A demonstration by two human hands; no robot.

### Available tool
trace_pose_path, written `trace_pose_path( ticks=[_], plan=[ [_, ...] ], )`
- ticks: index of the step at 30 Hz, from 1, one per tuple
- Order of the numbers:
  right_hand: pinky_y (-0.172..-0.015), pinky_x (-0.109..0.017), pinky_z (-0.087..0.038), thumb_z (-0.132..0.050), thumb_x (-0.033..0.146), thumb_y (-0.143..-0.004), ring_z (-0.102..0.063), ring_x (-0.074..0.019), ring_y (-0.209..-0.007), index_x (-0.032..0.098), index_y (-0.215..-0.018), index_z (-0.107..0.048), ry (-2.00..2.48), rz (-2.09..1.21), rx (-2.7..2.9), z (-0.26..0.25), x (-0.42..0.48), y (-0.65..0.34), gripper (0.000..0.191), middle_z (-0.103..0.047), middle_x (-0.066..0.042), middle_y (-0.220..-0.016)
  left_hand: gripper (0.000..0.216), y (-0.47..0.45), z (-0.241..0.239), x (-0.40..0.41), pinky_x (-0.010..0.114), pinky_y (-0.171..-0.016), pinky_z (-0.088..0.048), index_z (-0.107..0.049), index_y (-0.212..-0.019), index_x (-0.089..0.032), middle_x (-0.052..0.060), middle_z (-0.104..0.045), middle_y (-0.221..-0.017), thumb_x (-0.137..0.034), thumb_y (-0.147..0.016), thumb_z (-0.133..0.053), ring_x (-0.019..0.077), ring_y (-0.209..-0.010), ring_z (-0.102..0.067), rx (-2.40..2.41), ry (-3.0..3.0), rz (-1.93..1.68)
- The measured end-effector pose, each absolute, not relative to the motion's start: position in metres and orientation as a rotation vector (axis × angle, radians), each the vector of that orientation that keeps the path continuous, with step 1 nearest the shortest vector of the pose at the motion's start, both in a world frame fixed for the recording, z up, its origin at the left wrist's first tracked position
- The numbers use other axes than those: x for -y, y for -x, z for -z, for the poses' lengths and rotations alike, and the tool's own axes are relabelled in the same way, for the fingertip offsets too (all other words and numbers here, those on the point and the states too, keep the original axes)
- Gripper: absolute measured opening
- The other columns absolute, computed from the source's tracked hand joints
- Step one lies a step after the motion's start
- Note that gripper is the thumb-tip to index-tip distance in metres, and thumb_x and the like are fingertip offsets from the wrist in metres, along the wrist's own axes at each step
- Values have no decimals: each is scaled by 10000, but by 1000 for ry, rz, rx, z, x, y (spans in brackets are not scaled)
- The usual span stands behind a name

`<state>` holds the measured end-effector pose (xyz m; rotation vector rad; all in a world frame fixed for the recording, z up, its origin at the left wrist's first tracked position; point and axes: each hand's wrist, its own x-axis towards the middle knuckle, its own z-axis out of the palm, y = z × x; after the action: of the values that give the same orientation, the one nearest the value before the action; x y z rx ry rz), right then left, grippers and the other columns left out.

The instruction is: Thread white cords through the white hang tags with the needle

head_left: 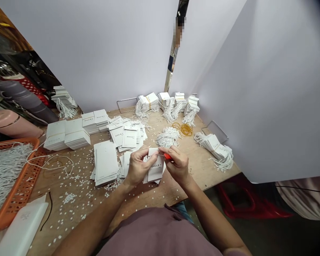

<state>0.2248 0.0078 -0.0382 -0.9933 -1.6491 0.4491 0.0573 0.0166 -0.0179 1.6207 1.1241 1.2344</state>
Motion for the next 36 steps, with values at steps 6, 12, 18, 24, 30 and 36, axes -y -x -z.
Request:
trace_pose_path(
  ticks=[6, 12, 18, 24, 30, 36],
  plan=[
    [-436, -222, -550, -656, 278, -890, -538, -122, -652, 219, -903, -695, 854, -1224, 1196, 16, 7, -222, 72, -579, -47, -973, 217, -50, 29, -21, 274, -715, -470, -721, -771, -173, 45, -654, -816, -354, -876, -662, 178, -778, -592, -1229, -1652, -1255],
    [-341, -194, -555, -621, 266, -904, -448, -61, -519, 178, -879, -635, 400, -1811, 913, 7, 22, -230, 92, -513, -5, -854, 248, -43, 35, -19, 245, -665, -438, -700, -769, -167, 13, -608, -741, -339, -926, -616, 150, -729, -558, -1258, -1664, -1238],
    [-383, -191, -584, -654, 240, -889, -492, -61, -546, 180, -883, -684, 418, -1676, 911, 4, 22, -233, 67, -524, -18, -897, 277, -38, 25, -13, 241, -581, -376, -634, -673, -159, -15, -487, -641, -239, -937, -615, 114, -605, -454, -1236, -1816, -1339],
    [-298, -190, -512, -657, 301, -884, -310, -34, -368, 167, -869, -724, 361, -1977, 866, 14, 27, -242, 150, -524, 39, -615, 199, -21, 28, -10, 262, -711, -487, -712, -1093, -161, 58, -658, -880, -122, -941, -589, 148, -788, -614, -1137, -2164, -1422],
    [-328, -186, -471, -729, 365, -849, -455, -71, -330, 173, -1301, -653, 822, -1797, 1108, 4, 13, -228, 497, -620, 36, -499, 434, -8, 15, -5, 340, -746, -516, -567, -1355, -152, 103, -653, -949, -64, -930, -551, 216, -880, -598, -955, -2709, -1214],
    [-298, -181, -393, -910, 358, -584, -456, -53, -486, 170, -891, -801, 1040, -1461, 1229, 1, -7, -216, 376, -553, 24, -738, 349, -8, -4, -7, 381, -702, -535, -583, -1272, -49, 134, -669, -906, -79, -927, -549, 245, -831, -572, -805, -3038, -1091]
  ],
)
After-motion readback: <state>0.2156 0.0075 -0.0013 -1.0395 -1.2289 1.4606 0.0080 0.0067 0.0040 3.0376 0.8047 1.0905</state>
